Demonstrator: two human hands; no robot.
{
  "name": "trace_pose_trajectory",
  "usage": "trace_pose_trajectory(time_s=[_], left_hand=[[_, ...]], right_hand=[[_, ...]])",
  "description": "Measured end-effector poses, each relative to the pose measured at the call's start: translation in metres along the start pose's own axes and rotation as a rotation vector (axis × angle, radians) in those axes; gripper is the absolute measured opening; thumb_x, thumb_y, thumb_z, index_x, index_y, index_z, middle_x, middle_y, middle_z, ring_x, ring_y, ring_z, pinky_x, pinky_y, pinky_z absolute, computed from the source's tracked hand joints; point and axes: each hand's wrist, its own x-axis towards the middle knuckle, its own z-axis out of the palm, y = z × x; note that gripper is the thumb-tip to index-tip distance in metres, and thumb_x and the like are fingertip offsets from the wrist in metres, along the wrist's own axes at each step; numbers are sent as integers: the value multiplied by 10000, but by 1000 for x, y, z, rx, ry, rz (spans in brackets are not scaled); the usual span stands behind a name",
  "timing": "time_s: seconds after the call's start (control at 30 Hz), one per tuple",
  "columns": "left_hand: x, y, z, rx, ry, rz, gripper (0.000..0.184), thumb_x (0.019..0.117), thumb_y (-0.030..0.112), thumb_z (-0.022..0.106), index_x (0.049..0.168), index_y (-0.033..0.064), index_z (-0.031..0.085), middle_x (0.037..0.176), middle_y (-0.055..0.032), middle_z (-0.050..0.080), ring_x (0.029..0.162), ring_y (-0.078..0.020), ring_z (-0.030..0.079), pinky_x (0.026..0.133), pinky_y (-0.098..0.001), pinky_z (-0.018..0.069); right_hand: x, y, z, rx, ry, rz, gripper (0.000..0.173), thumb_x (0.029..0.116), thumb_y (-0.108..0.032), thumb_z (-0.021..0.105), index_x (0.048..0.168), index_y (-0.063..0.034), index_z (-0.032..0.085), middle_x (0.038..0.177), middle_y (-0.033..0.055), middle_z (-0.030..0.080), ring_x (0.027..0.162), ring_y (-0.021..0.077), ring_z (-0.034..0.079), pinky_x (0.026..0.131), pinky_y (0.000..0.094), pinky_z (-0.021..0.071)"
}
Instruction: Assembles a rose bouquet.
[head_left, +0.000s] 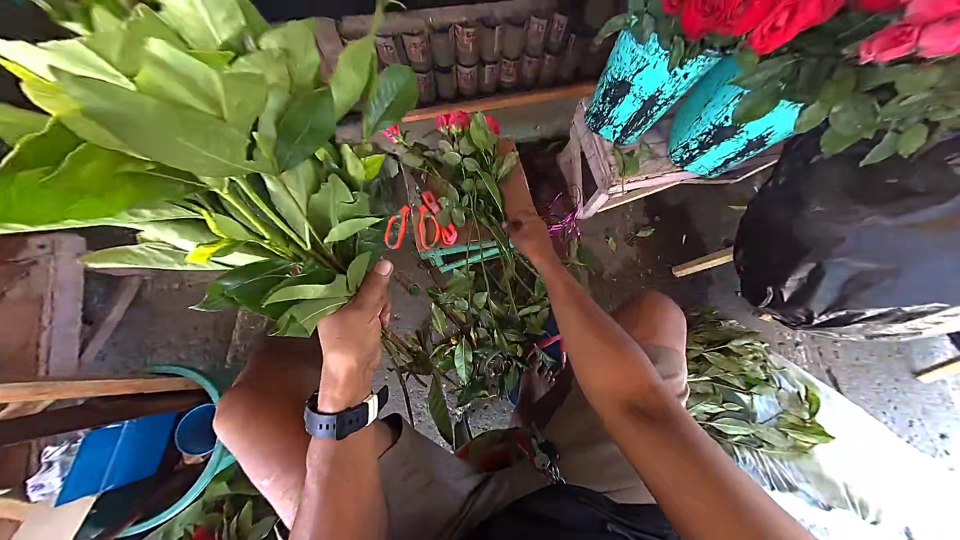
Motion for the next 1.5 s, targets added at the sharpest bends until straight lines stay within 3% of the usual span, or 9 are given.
trace_pose_trajectory(time_s=[0.23,0.5,0.63,0.83,0.93,1.1,1.2,1.27,1.5], left_hand=[[3,-5,2,8,19,-60,133,987,212,699,877,154,652,552,57,456,438,-66,408,438,-216,410],[-4,-6,16,-35,-94,-13,214,1017,263,656,1168,126,721,579,48,469,437,-65,401,436,-221,411],[-18,-13,33,4,-118,11,198,983,344,703,1089,176,707,610,40,491,457,-74,393,446,-241,393],[-37,-11,31,89,-123,49,383,954,341,741,1299,204,644,1075,-21,687,784,-105,599,679,-322,533],[-25,-4,21,26,-70,59,324,948,284,753,1243,191,656,946,-3,653,644,-81,505,561,-265,452],[-22,-12,33,-119,-78,-102,216,943,249,762,1100,126,679,665,14,538,503,-78,432,476,-242,407],[-18,-15,41,-141,-83,-157,215,938,231,768,1075,94,675,627,-4,523,475,-93,435,463,-248,410],[-13,-15,38,-118,-104,-185,260,927,196,778,1128,79,661,700,-32,581,482,-90,450,457,-237,421],[-7,-28,45,-62,-180,-286,342,923,237,784,1193,102,623,667,-22,534,446,-81,419,419,-223,388]], right_hand=[[-51,-5,-1,274,334,-182,334,1093,-280,474,1311,-40,558,1191,178,677,1023,305,693,878,514,576],[-131,-20,-3,319,271,-417,261,1073,-239,526,1246,-64,614,1035,95,685,862,170,673,794,382,579],[-179,-30,17,215,164,-613,247,1066,-232,549,1202,-56,655,1079,94,691,941,158,683,863,358,586],[-227,-39,21,-302,-66,-529,514,1110,-444,293,1152,-55,625,974,147,698,872,319,714,750,527,576],[-246,-18,13,-285,-274,-435,596,1110,-468,245,1224,-14,613,975,189,693,948,352,696,848,560,550],[-255,-18,7,416,-285,-356,426,1108,-354,400,1329,-42,589,1185,78,687,1061,136,660,919,335,563],[-255,-30,10,850,-221,-134,315,1114,-240,412,1153,-23,637,869,49,627,701,126,593,608,292,528],[-254,-27,4,966,-86,-99,286,1106,-227,435,1178,-34,633,902,39,649,716,109,614,624,289,555],[-242,-36,-36,774,265,-653,211,1050,-97,544,1179,21,664,1061,71,703,847,114,672,642,243,577]])
